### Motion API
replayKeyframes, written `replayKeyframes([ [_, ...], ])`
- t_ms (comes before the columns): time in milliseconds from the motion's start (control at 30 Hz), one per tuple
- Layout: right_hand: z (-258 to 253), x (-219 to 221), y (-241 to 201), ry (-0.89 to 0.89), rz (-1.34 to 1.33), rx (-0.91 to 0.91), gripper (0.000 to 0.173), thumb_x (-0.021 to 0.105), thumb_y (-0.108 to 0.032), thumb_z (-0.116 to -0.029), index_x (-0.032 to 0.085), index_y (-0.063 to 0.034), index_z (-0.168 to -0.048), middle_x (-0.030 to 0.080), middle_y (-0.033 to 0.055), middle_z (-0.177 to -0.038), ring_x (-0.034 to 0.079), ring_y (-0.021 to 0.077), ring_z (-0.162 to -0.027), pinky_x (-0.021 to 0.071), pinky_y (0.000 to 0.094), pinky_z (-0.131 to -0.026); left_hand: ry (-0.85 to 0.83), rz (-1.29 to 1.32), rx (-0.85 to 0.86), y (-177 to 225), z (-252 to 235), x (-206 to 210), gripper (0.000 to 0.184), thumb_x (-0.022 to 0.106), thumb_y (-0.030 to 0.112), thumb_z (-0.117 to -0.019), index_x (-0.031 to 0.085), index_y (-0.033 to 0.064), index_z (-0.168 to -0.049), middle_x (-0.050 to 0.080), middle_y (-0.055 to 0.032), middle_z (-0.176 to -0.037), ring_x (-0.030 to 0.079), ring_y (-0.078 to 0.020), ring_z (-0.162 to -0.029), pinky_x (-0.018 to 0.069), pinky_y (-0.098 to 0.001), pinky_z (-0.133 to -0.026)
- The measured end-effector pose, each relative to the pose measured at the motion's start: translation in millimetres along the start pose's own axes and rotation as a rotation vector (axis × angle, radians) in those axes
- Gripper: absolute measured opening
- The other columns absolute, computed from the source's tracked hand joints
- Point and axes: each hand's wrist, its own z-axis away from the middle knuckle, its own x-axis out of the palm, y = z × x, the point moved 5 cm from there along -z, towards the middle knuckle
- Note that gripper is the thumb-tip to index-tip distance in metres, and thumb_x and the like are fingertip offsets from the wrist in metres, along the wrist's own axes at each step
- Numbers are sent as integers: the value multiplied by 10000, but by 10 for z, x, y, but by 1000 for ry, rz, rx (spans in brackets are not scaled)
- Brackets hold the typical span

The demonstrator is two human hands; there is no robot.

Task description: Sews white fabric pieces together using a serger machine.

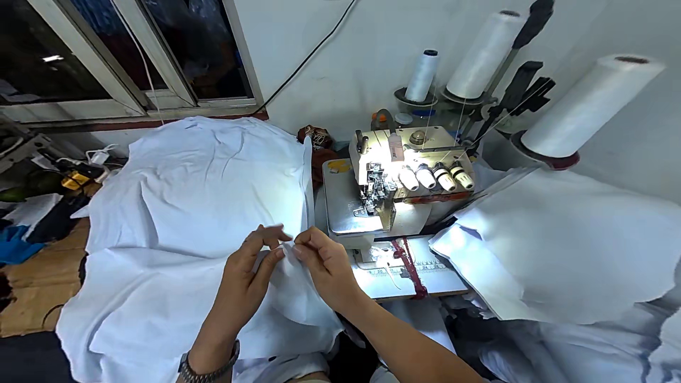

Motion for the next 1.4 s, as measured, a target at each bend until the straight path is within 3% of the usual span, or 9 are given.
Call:
replayKeyframes([
  [100, 44, 14, 40, 41, 25, -14, 92, 552, -79, -1025, 630, -31, -1034, 602, 20, -769, 554, 45, -624, 487, 193, -579, -13, 8, -28, -14, -1, 62, 127, 507, 182, -1044, 606, 104, -1031, 596, 83, -881, 573, 64, -777, 495, -95, -711],
  [233, 125, 82, 109, 5, -109, 11, 216, 628, -43, -964, 527, 12, -1148, 631, 77, -889, 639, 92, -742, 564, 244, -673, 3, 67, -55, -42, 42, 94, 110, 573, 175, -1012, 672, 128, -1016, 634, 79, -956, 608, 30, -819, 519, -114, -722],
  [367, 203, 161, 167, 34, -58, 37, 177, 639, -10, -916, 561, 18, -1074, 622, 88, -856, 627, 102, -712, 558, 244, -659, 88, 140, -129, -57, 57, 46, 65, 672, 180, -956, 732, 159, -968, 703, 106, -934, 641, 26, -762, 538, -122, -669],
  [567, 512, 234, 357, -23, 26, 5, 198, 580, -96, -1002, 708, 54, -1009, 696, 125, -903, 679, 136, -859, 571, 285, -798, 161, 192, -175, -67, 37, -109, 98, 671, 106, -940, 755, 127, -986, 737, 84, -947, 683, -6, -813, 577, -166, -745],
  [767, 794, 53, 617, -36, 12, 169, 341, 605, -208, -1017, 690, 41, -801, 594, 61, -737, 554, 59, -708, 459, 207, -670, 248, 187, -300, -123, -78, -106, 96, 680, 8, -918, 736, 75, -959, 727, 83, -873, 661, 21, -754, 562, -145, -704],
  [900, 684, -306, 426, 188, -19, 233, 224, 768, -201, -897, 725, -28, -762, 625, -24, -695, 570, -7, -671, 481, 167, -641, 226, 188, -263, -145, -543, 278, 46, 688, 25, -925, 714, 36, -961, 699, 74, -835, 629, 33, -721, 537, -148, -678],
  [1133, 892, -1028, 151, 360, -43, 305, 225, 763, -197, -896, 679, -74, -727, 568, -83, -658, 491, -48, -590, 402, 122, -543, -14, 318, -147, 9, -958, 1300, 121, 677, -39, -913, 679, 39, -1005, 706, -12, -901, 664, -41, -793, 560, -195, -727],
  [1267, 1083, -992, 484, 240, -182, 360, 120, 739, -126, -903, 683, -24, -877, 642, -26, -817, 612, 4, -736, 534, 186, -671, -54, 24, -78, -15, -848, 1461, 105, 749, 36, -883, 691, 64, -965, 678, -21, -975, 658, -76, -864, 566, -259, -779],
  [1400, 1181, -831, 624, 88, -247, 355, 191, 616, -85, -991, 681, 51, -1108, 732, 31, -959, 688, 24, -884, 578, 239, -832, -33, -382, 133, 172, -569, 1527, 183, 643, 163, -961, 781, 47, -995, 667, -154, -1109, 604, -333, -1066, 461, -517, -945],
])
